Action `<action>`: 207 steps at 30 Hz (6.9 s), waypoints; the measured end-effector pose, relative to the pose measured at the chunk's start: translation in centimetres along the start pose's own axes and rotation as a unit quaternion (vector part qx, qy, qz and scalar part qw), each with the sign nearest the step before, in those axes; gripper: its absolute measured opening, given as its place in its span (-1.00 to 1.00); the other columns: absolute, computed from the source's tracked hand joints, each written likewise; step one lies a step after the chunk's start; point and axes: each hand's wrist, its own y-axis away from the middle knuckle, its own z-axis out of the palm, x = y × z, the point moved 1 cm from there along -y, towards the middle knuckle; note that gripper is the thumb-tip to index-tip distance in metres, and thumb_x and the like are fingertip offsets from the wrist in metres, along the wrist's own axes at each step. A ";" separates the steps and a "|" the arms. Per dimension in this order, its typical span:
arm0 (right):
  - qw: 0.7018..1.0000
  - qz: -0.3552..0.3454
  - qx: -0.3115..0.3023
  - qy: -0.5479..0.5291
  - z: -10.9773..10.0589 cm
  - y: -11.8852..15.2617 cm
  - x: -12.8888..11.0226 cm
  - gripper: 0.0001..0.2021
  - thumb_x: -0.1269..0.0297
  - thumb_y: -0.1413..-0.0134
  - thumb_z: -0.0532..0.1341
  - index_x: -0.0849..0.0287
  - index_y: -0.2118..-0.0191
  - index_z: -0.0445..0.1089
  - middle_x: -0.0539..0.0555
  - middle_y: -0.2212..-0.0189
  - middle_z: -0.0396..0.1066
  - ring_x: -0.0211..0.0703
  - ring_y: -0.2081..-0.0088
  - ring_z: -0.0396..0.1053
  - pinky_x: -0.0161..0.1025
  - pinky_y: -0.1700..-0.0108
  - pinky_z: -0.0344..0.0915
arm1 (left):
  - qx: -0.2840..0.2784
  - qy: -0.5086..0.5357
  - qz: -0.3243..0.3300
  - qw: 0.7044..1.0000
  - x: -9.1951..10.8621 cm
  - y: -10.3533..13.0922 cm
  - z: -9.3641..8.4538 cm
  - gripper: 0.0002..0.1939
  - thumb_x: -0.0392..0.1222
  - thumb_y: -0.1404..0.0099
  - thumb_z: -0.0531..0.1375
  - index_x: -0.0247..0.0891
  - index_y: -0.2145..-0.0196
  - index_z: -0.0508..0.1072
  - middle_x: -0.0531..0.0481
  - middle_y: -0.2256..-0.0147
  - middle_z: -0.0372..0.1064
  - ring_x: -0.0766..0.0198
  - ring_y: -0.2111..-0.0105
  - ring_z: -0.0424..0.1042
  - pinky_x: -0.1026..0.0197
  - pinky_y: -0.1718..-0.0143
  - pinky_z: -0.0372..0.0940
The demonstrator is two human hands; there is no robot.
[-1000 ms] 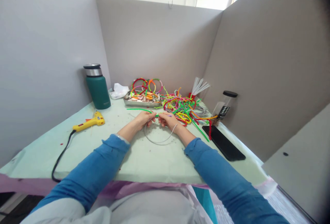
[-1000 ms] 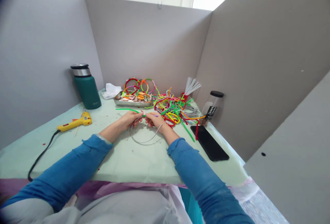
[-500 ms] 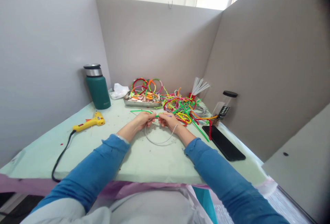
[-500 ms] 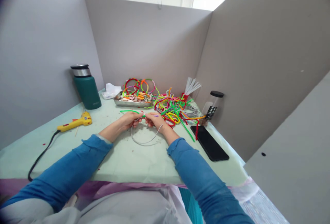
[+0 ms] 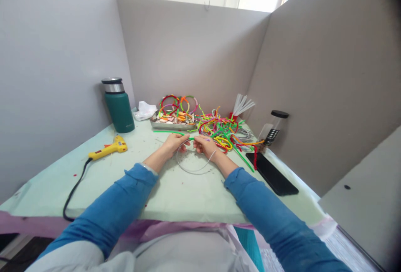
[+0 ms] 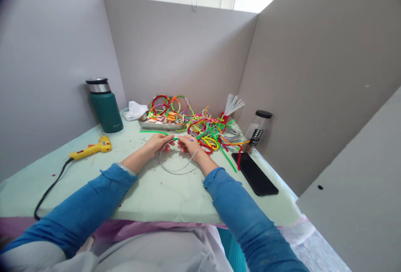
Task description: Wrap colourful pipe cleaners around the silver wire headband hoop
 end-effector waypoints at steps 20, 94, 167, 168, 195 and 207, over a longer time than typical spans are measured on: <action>1.000 0.001 -0.006 -0.001 -0.1 0.0 0.0 -0.65 0.00 0.15 0.32 0.22 0.51 0.36 -0.03 0.62 0.35 -0.38 0.70 0.21 -0.39 0.67 0.06 | 0.022 0.054 0.021 0.998 0.6 0.4 -0.3 -0.52 0.15 0.06 0.35 -0.36 0.43 0.42 -0.02 0.44 0.42 0.44 0.65 0.29 0.30 0.61 0.23; 1.000 0.011 -0.010 0.005 0.2 0.2 -0.4 -0.69 0.06 0.18 0.32 0.24 0.52 0.37 -0.01 0.64 0.36 -0.38 0.71 0.20 -0.37 0.66 0.07 | -0.025 -0.223 0.081 0.971 0.3 0.3 0.1 -0.61 0.00 -0.09 0.25 -0.43 0.29 0.57 0.16 0.80 0.08 0.43 0.75 0.03 0.32 0.66 -0.06; 0.999 0.004 -0.019 0.034 0.3 0.3 -0.3 -0.72 0.09 0.15 0.30 0.23 0.56 0.37 -0.01 0.66 0.36 -0.36 0.72 0.20 -0.36 0.67 0.06 | -0.079 -0.144 0.040 0.986 0.3 0.8 0.0 -0.64 0.04 -0.02 0.31 -0.32 0.58 0.35 0.14 0.77 0.14 0.48 0.76 0.06 0.33 0.68 -0.10; 0.999 0.004 -0.019 0.032 0.3 0.3 -0.3 -0.72 0.09 0.16 0.30 0.23 0.56 0.37 -0.01 0.66 0.36 -0.37 0.72 0.20 -0.37 0.67 0.06 | -0.076 -0.144 0.040 0.986 0.3 0.8 0.0 -0.65 0.03 -0.02 0.31 -0.33 0.57 0.37 0.14 0.76 0.14 0.48 0.75 0.07 0.33 0.68 -0.10; 1.000 -0.001 -0.023 0.021 0.1 -0.1 0.2 -0.55 -0.13 0.10 0.27 0.25 0.47 0.39 -0.01 0.63 0.37 -0.38 0.71 0.22 -0.38 0.66 0.10 | -0.033 -0.192 0.100 0.976 0.3 0.3 0.0 -0.57 0.12 -0.08 0.21 -0.38 0.41 0.51 0.15 0.75 0.15 0.45 0.74 0.05 0.32 0.65 -0.07; 1.000 0.013 -0.010 0.019 0.3 0.0 0.0 -0.56 -0.13 0.07 0.26 0.25 0.48 0.38 0.02 0.63 0.37 -0.37 0.71 0.22 -0.38 0.66 0.10 | -0.001 -0.198 0.099 0.975 -0.3 -0.2 -0.3 -0.57 0.11 -0.08 0.24 -0.38 0.36 0.55 0.13 0.79 0.11 0.43 0.75 0.04 0.31 0.65 -0.04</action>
